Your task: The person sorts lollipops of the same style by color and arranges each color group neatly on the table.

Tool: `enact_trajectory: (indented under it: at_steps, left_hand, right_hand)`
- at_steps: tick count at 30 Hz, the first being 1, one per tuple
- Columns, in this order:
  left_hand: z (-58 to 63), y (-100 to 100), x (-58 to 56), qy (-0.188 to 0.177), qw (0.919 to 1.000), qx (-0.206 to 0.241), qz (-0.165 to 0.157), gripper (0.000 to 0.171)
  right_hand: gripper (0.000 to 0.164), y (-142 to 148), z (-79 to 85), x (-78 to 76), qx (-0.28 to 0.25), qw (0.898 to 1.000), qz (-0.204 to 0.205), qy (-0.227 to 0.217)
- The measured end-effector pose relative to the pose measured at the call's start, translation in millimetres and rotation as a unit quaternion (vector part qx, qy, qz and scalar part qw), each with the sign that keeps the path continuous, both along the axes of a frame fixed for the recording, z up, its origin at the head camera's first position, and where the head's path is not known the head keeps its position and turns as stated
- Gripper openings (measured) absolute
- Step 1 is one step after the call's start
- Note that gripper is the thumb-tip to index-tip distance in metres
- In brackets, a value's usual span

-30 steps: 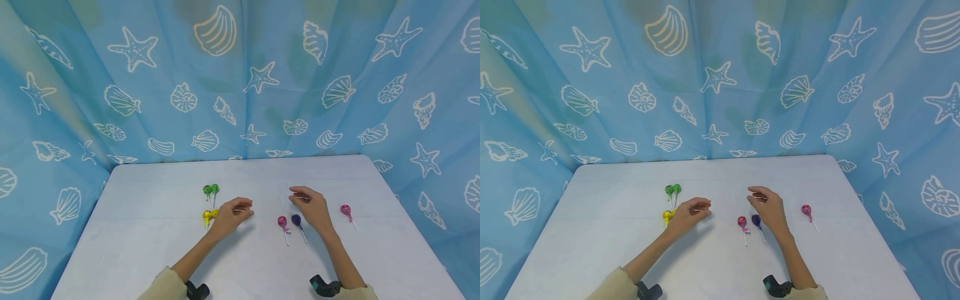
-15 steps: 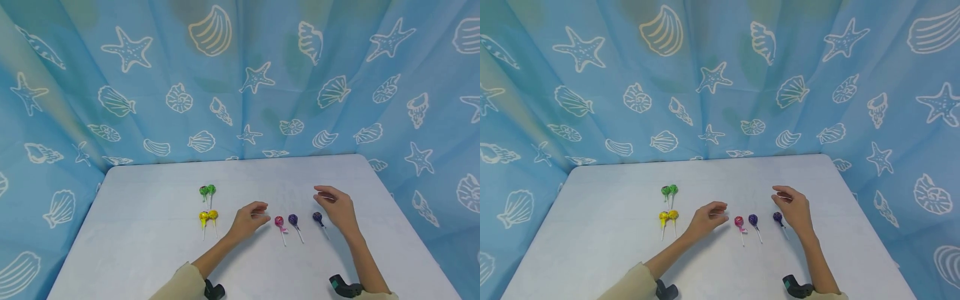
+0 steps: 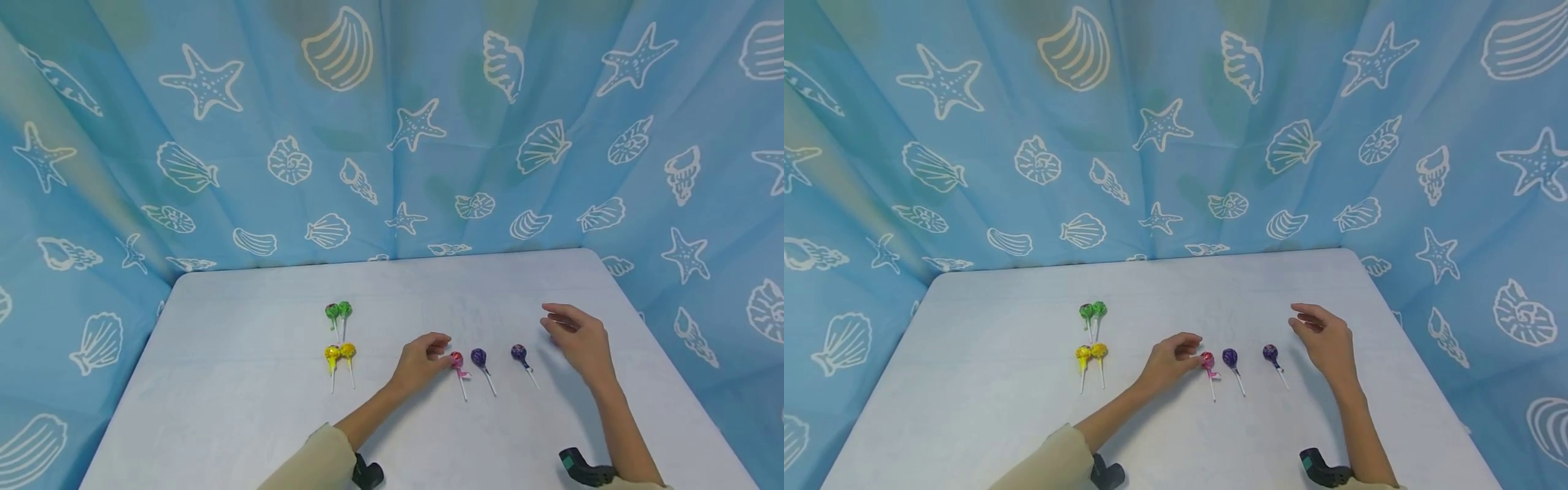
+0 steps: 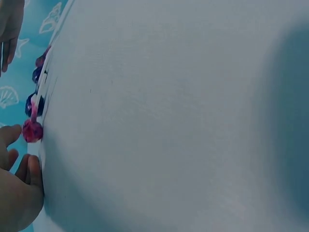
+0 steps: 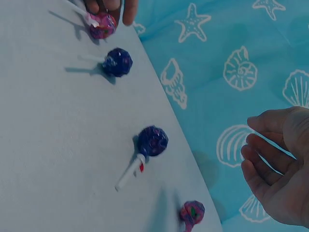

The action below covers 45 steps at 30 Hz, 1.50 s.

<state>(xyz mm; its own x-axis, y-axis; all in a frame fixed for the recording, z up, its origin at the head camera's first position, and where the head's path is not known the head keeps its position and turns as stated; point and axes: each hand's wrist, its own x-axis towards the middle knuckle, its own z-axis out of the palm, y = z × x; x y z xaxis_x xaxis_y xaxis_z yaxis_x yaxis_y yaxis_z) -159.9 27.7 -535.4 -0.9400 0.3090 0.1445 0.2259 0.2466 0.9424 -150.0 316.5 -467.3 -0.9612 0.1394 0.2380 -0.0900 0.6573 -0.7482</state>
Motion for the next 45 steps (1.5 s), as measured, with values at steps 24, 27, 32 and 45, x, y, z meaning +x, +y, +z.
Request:
enact_trajectory:
  at_steps: [24, 27, 32, 45]
  left_hand:
    - [-1.1, 7, 3.3, 0.047, 0.9959, -0.072, -0.030, 0.020]
    - [-0.6, 7, 3.7, 0.055, 0.9950, -0.077, -0.032, 0.019]
    - [-0.7, 6, 3.5, 0.061, 0.9945, -0.078, -0.035, 0.018]
    - [-1.3, -12, 8.1, 0.055, 0.9953, -0.071, -0.036, 0.019]
  right_hand:
    - [0.047, 54, -35.6, -7.2, 0.012, 0.988, 0.031, -0.148]
    - [0.045, 55, -41.1, -6.7, 0.013, 0.987, 0.044, -0.155]
    - [0.038, 53, -45.6, -3.5, 0.021, 0.988, 0.041, -0.150]
    - [0.039, 57, -62.1, -6.5, 0.017, 0.993, 0.016, -0.112]
